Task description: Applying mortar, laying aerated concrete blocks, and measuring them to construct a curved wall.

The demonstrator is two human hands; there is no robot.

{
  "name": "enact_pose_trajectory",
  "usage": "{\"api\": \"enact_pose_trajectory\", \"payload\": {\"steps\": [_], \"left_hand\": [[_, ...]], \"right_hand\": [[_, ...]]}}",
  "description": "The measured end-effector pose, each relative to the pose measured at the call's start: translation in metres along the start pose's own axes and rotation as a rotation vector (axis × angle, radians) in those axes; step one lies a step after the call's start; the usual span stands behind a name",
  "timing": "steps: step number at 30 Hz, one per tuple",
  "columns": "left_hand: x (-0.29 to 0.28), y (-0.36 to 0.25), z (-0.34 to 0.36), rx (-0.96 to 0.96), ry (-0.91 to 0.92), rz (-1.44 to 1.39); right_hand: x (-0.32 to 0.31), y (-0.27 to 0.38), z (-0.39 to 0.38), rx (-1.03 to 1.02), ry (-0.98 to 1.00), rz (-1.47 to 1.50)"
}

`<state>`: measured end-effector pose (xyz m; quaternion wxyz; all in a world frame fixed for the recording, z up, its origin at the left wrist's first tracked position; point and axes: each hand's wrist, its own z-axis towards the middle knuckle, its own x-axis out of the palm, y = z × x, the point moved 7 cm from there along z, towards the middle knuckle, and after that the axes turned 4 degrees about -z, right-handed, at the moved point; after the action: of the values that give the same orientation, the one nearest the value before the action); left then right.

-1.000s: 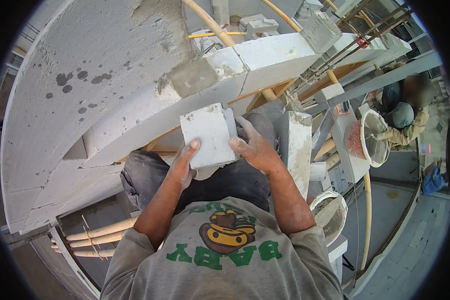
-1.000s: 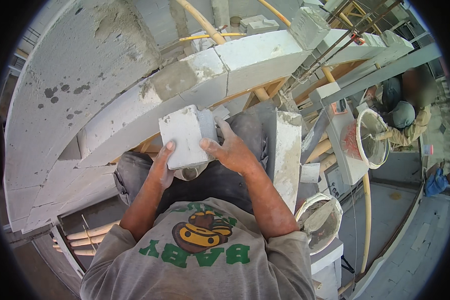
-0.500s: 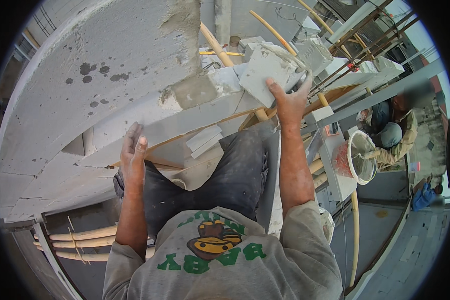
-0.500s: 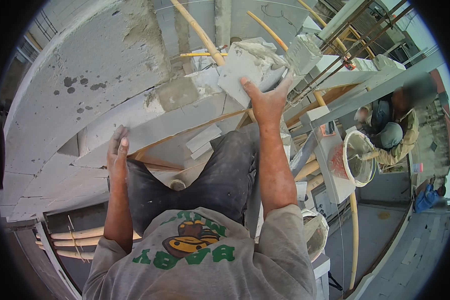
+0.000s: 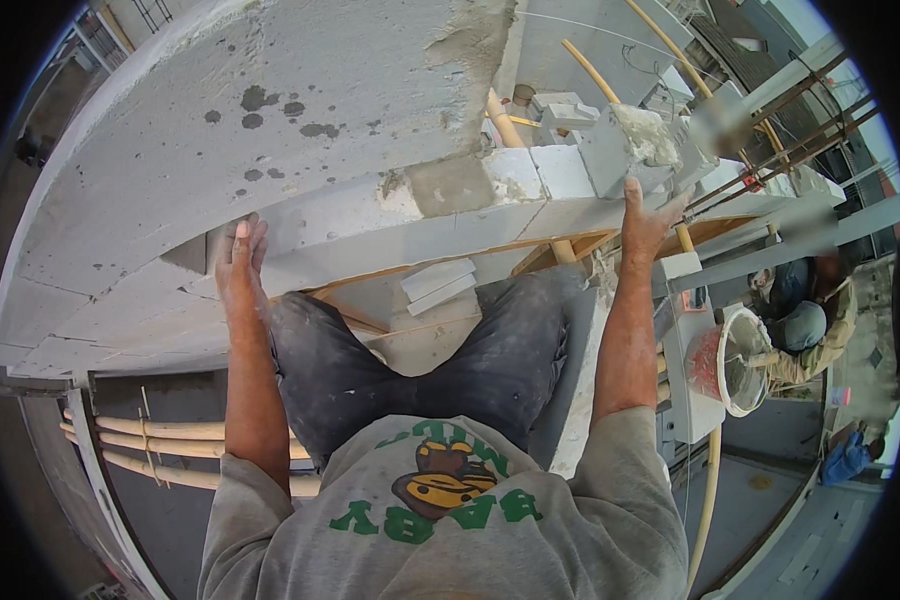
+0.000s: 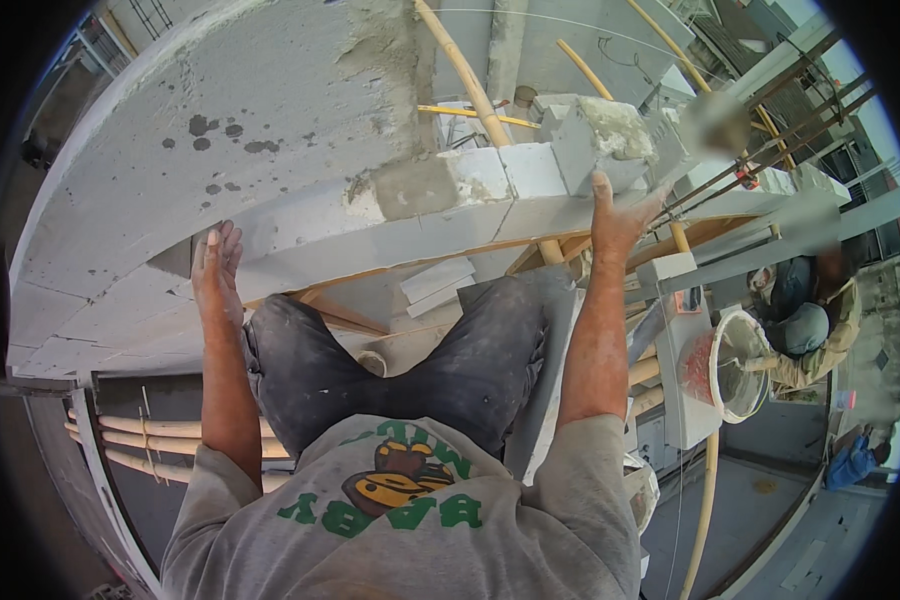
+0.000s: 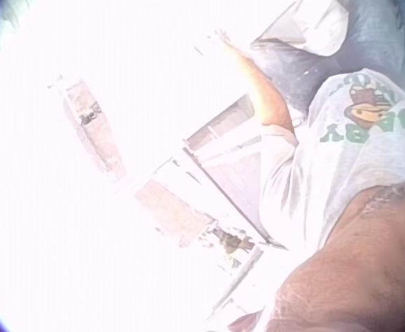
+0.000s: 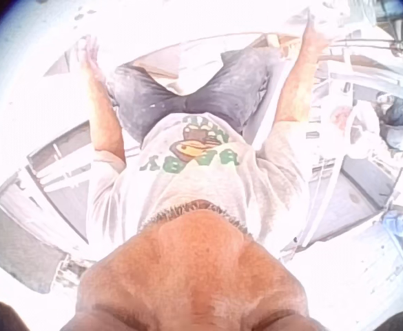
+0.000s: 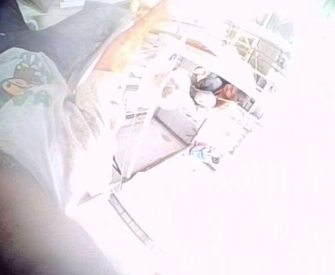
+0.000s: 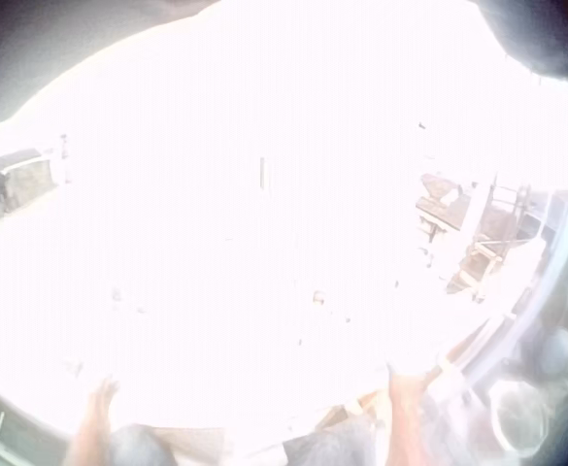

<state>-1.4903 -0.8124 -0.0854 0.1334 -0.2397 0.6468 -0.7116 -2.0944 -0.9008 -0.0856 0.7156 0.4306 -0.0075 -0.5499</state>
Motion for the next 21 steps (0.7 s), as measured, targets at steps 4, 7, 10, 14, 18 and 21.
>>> {"api": "enact_pose_trajectory", "payload": {"steps": [4, 7, 10, 14, 18, 21], "left_hand": [[-0.009, -0.007, 0.007, 0.027, 0.074, -0.059], [-0.037, -0.001, 0.014, -0.005, -0.031, -0.113], [-0.049, 0.014, 0.023, -0.005, -0.022, -0.186], [-0.061, 0.032, 0.040, -0.021, -0.086, -0.104], [-0.055, 0.039, 0.057, -0.023, -0.016, 0.095], [-0.032, 0.038, 0.068, 0.043, 0.140, 0.434]], "right_hand": [[-0.042, -0.106, 0.008, 0.499, 0.003, 0.414], [-0.088, -0.184, 0.021, 0.901, 0.051, 0.542], [-0.133, -0.216, 0.034, 0.836, -0.015, 0.476], [-0.158, -0.198, 0.041, 0.596, -0.019, 0.475], [-0.162, -0.149, 0.046, 0.469, -0.117, 0.286], [-0.159, -0.134, 0.046, 0.516, -0.101, 0.148]]}}
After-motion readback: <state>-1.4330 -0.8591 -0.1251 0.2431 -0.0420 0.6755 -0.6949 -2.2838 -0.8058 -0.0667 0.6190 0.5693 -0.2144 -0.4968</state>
